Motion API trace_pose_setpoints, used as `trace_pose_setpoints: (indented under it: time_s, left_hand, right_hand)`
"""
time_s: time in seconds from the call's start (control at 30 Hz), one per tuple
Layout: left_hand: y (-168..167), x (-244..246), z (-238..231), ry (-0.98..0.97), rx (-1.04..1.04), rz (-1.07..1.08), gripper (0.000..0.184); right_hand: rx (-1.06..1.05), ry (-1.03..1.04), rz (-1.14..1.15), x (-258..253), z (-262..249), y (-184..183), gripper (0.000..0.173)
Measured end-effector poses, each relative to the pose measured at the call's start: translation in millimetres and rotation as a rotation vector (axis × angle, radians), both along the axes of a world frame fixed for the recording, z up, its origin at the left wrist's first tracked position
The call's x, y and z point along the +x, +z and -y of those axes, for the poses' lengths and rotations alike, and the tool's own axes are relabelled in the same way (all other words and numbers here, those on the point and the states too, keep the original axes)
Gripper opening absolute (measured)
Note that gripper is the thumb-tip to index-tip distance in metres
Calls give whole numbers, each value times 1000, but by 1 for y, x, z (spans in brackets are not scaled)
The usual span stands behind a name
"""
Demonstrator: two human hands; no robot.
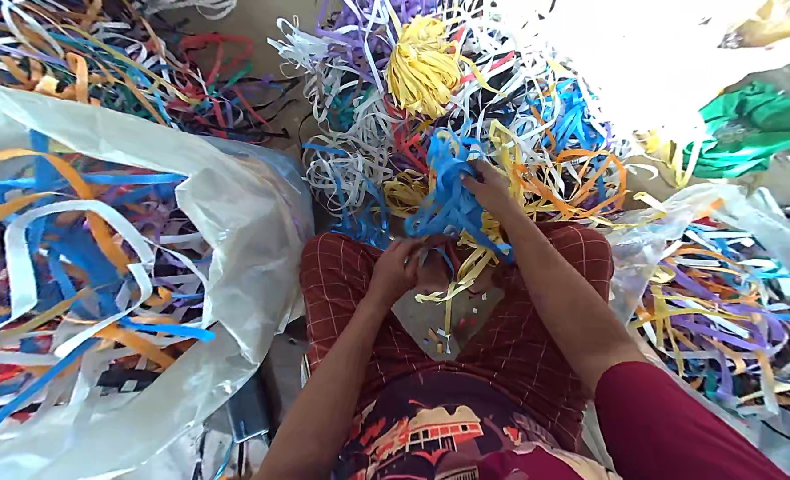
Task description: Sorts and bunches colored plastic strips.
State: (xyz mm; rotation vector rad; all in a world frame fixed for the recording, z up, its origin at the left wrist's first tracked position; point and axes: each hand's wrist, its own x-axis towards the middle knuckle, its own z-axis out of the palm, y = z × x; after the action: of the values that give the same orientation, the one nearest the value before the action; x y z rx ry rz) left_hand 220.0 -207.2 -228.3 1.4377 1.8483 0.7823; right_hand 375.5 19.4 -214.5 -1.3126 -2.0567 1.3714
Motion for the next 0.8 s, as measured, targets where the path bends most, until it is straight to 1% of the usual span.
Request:
trace_pose_setpoints:
  time_s: [0.03, 0.1, 0.17, 0.2, 0.23, 0.27, 0.33, 0.37, 0.4, 0.43, 0.5, 0.57, 0.63, 0.7, 0.8]
  left_hand:
    - [5, 2, 1, 57, 138, -9, 29]
    - [15, 7, 0, 151, 375, -61, 29]
    - [26, 12, 0, 206, 567, -117, 29]
    - [32, 13, 0, 187, 608, -124, 34]
    - [37, 12, 1, 132, 591, -115, 44]
    - [41, 11, 2, 56, 531, -89, 56]
    - [44, 8, 5, -86, 309, -37, 77]
    - [44, 9, 6, -125, 223, -16, 82]
    - [43, 10, 8, -144, 174, -3, 81]
    - [43, 10, 10, -149, 156, 19, 76]
    - [43, 13, 15, -95, 161, 110, 64]
    - [43, 14, 19, 24, 117, 249, 56]
    - [41, 13, 21, 139, 117, 345, 53]
    - [41, 13, 23, 199, 169, 356, 51]
    - [46, 15, 23, 228, 201, 355, 47]
  right_hand:
    - [-15, 21, -36, 1, 17, 15, 41]
    - [-30, 112, -37, 7, 51, 37, 39]
    - [42, 255, 4, 13, 80, 45, 35]
    - [88, 303, 24, 16, 95, 47, 33]
    - [125, 333, 48, 18, 109, 50, 32]
    - [166, 340, 68, 20, 122, 53, 30]
    - [236, 327, 99, 22, 139, 51, 31]
    - [247, 306, 113, 24, 144, 49, 34]
    - [241, 274, 117, 26, 149, 48, 36]
    - [247, 236, 96, 27, 154, 47, 36]
    - [244, 174, 9, 31, 164, 45, 39]
    - [210, 161, -37, 33, 175, 44, 53]
    - [200, 183, 7, 34, 186, 43, 58]
    - [222, 210, 74, 34, 193, 40, 63]
    - [244, 205, 151, 30, 202, 41, 82]
